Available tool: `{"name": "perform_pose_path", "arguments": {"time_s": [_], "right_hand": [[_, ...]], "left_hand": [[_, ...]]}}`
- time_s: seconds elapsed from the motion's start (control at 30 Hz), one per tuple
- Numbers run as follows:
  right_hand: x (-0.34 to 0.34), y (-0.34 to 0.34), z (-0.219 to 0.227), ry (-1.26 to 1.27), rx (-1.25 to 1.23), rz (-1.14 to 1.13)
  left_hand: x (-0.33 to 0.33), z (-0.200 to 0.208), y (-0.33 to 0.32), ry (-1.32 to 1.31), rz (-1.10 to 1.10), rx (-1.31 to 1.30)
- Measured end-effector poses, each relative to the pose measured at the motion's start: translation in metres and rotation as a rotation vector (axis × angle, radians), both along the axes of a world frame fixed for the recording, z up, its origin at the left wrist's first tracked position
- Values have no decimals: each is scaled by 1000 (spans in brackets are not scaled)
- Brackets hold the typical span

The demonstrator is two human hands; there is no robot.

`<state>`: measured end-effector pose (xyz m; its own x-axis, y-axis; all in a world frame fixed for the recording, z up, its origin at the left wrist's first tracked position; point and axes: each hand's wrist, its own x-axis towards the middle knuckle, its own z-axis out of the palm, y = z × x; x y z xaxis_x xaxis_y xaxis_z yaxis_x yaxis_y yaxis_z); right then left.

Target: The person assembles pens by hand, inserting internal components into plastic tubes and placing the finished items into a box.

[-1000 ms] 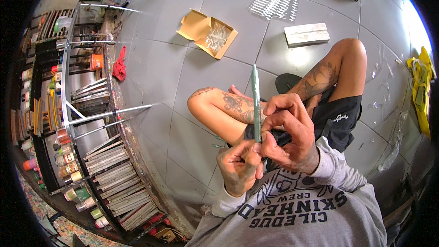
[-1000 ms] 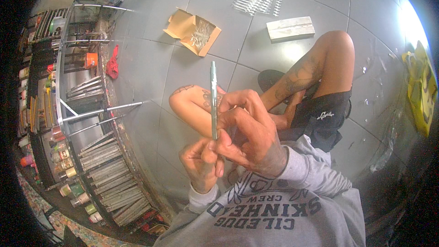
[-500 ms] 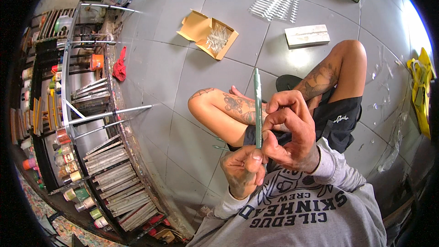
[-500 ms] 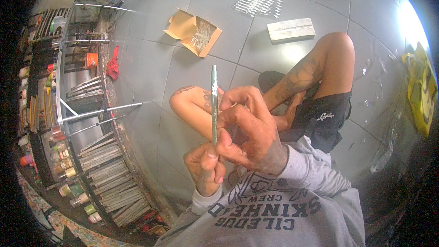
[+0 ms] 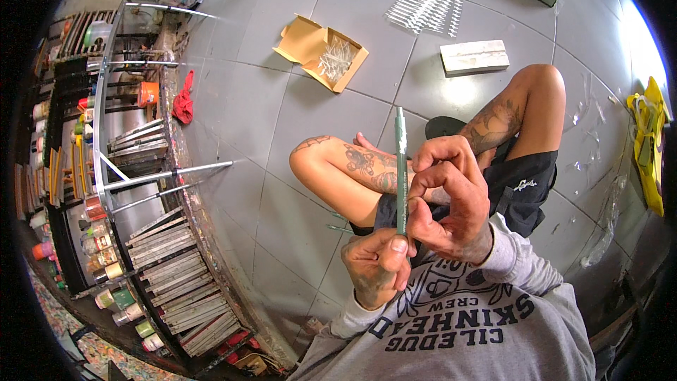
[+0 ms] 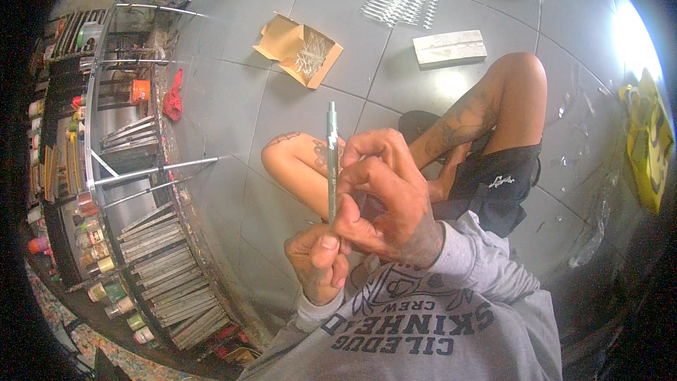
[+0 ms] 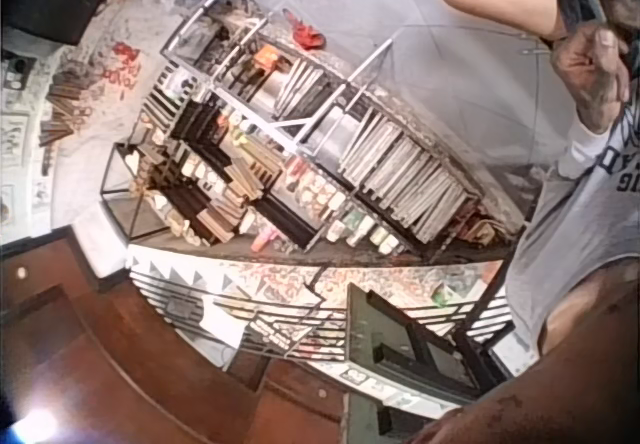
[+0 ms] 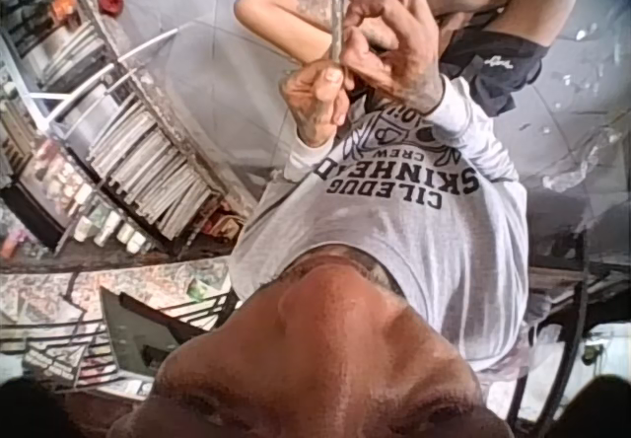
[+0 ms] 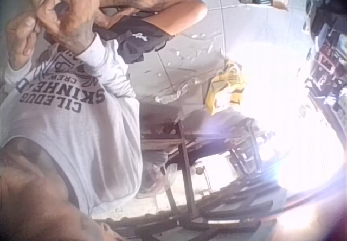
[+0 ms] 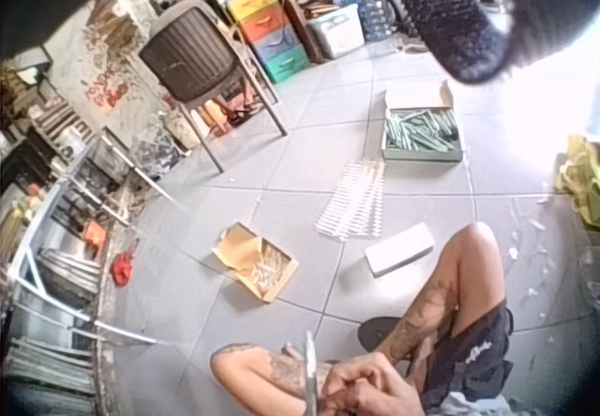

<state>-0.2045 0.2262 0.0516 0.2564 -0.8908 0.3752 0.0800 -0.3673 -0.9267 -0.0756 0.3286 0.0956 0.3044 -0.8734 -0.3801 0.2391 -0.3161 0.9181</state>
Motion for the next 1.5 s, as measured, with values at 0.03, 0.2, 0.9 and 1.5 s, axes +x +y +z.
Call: {"name": "perform_pose_path", "arguments": {"time_s": [0.03,0.2,0.9,1.5], "right_hand": [[0,0,-1,-6,2,-4],[6,-2,-8,-20,-51,-76],[-1,-17,-16,67,-37,-110],[5,-31,-16,-81,-10,-179]], "left_hand": [[0,0,0,-3,-1,2],[0,0,0,6,-19,23],[-3,0,4,31,-40,33],[-4,1,3,79,-86,0]]}}
